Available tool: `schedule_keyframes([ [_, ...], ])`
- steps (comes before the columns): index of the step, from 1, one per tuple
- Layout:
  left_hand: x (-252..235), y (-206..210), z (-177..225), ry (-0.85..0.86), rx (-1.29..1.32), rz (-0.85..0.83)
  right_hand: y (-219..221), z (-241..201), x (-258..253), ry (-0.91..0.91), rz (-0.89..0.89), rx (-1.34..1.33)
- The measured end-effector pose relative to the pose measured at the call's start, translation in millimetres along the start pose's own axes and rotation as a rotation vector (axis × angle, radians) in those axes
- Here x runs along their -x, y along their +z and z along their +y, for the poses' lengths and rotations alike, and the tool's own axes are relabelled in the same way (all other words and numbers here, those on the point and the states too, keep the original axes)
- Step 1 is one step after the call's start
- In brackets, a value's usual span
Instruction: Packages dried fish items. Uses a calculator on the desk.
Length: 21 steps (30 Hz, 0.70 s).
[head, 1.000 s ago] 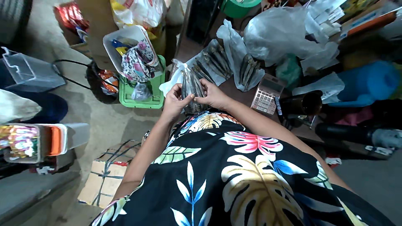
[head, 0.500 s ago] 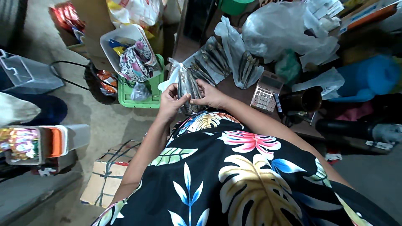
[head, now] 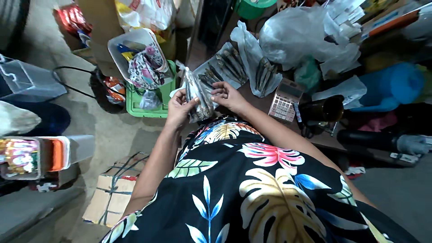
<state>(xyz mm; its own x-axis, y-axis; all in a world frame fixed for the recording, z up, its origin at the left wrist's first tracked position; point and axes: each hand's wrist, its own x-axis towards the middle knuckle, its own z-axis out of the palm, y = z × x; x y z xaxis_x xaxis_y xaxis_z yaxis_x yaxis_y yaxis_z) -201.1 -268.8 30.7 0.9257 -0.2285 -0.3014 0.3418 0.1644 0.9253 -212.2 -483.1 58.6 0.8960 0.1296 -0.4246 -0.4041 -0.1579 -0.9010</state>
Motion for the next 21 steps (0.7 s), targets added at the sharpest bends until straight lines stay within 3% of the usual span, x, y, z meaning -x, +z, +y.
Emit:
schedule_keyframes([
  [4,-10.9,-17.8,-15.4,-0.065,-0.112,0.136,-8.9,2.2,-1.4,0.031,0.069,0.017],
  [8,-11.6,-21.0,-21.7,-0.073,0.011,0.100,-7.9,4.3,1.3,0.031,0.038,0.003],
  [9,-11.1,-19.8,-23.0,-0.065,-0.055,0.122,-6.7,5.4,1.5,0.024,0.031,0.010],
  [12,-11.9,-24.7,-32.4,0.003,-0.567,0.207,-6.5,6.5,1.3,0.015,0.011,0.060],
  [15,-8.9,-29.8,-36.8,0.136,-0.803,0.239,-9.0,6.6,1.3,-0.007,0.006,0.084],
  [17,-2.0,-31.3,-40.7,0.330,-0.924,0.216,-10.3,7.6,3.6,-0.027,0.009,0.100],
  [21,1.7,-34.3,-56.5,0.632,-1.215,0.013,-10.4,8.6,2.7,-0.033,0.013,0.123],
])
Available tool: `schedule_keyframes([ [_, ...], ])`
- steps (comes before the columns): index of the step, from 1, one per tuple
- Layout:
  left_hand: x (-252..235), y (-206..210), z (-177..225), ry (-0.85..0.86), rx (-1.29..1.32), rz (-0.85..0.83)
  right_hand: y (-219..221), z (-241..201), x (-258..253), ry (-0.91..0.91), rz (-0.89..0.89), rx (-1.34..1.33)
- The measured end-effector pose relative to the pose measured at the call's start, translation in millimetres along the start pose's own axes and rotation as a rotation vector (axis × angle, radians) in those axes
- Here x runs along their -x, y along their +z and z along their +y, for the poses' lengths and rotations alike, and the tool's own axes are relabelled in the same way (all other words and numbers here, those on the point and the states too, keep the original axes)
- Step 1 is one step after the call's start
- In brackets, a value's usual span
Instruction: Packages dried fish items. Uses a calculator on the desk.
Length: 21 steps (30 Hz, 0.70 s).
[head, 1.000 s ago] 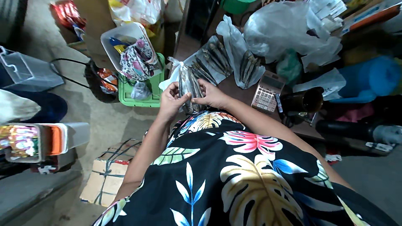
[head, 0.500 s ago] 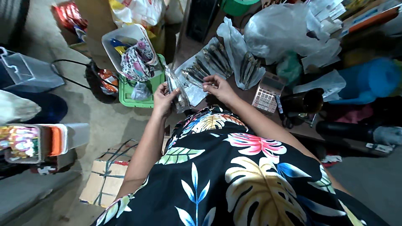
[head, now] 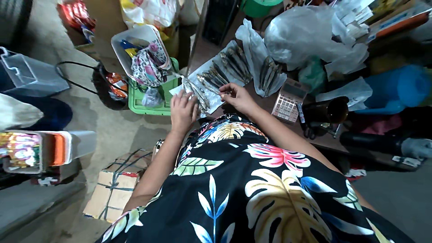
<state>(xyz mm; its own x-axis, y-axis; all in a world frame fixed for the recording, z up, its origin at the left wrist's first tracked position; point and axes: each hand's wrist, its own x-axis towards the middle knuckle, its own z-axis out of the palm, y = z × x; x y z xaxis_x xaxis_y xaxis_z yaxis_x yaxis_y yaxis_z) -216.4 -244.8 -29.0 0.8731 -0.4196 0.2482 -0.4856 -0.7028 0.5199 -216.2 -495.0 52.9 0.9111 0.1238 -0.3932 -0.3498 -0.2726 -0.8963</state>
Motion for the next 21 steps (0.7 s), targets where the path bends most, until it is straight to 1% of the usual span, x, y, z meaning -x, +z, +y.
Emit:
schedule_keyframes([
  [2,7.7,11.4,-4.8,0.054,-0.055,-0.034,1.9,-0.6,-0.1,0.010,-0.007,0.004],
  [9,9.3,11.4,-3.0,0.038,-0.117,-0.010,8.1,-4.5,1.0,0.020,-0.020,0.027],
  [15,6.1,7.9,-3.2,0.033,-0.096,-0.021,13.4,-7.3,3.3,0.023,-0.045,0.045],
  [18,5.9,8.2,-3.4,0.031,-0.072,-0.044,15.6,-1.5,3.6,0.006,-0.046,0.036],
  [21,6.5,12.0,-6.1,0.033,-0.054,-0.033,16.1,3.5,4.8,0.000,-0.049,0.049],
])
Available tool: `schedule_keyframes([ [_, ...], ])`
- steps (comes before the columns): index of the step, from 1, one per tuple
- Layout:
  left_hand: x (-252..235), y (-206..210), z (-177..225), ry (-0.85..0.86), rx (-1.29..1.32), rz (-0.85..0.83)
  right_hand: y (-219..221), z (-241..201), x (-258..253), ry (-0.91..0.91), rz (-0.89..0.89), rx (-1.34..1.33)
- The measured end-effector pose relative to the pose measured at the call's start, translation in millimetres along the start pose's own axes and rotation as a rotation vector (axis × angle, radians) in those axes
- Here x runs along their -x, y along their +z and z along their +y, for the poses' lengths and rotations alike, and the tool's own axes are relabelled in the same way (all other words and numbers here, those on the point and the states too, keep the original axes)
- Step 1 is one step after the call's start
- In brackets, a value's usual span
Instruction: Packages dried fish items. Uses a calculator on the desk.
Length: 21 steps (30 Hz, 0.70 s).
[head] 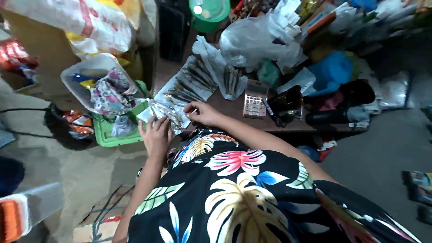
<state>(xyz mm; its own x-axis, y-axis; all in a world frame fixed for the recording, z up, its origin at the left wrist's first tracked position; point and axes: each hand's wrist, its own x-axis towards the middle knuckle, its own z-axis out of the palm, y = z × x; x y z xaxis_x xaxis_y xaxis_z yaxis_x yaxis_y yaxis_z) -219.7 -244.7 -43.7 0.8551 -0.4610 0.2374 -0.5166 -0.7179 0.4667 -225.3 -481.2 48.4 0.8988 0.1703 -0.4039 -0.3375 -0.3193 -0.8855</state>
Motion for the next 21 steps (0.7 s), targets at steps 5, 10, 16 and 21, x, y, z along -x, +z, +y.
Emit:
schedule_keyframes([
  [5,0.0,-3.7,3.5,-0.011,0.011,-0.018,-7.7,-5.5,8.6,0.031,-0.055,0.034],
  [10,-2.7,-12.3,7.5,-0.030,0.027,-0.062,-42.6,18.8,34.8,0.023,0.100,0.078],
  [16,-6.7,-28.2,14.4,-0.070,0.042,-0.080,-85.5,101.4,114.6,0.327,0.522,0.290],
  [21,-18.7,-32.9,23.1,-0.070,0.045,-0.091,-95.6,131.8,129.5,0.473,0.656,0.388],
])
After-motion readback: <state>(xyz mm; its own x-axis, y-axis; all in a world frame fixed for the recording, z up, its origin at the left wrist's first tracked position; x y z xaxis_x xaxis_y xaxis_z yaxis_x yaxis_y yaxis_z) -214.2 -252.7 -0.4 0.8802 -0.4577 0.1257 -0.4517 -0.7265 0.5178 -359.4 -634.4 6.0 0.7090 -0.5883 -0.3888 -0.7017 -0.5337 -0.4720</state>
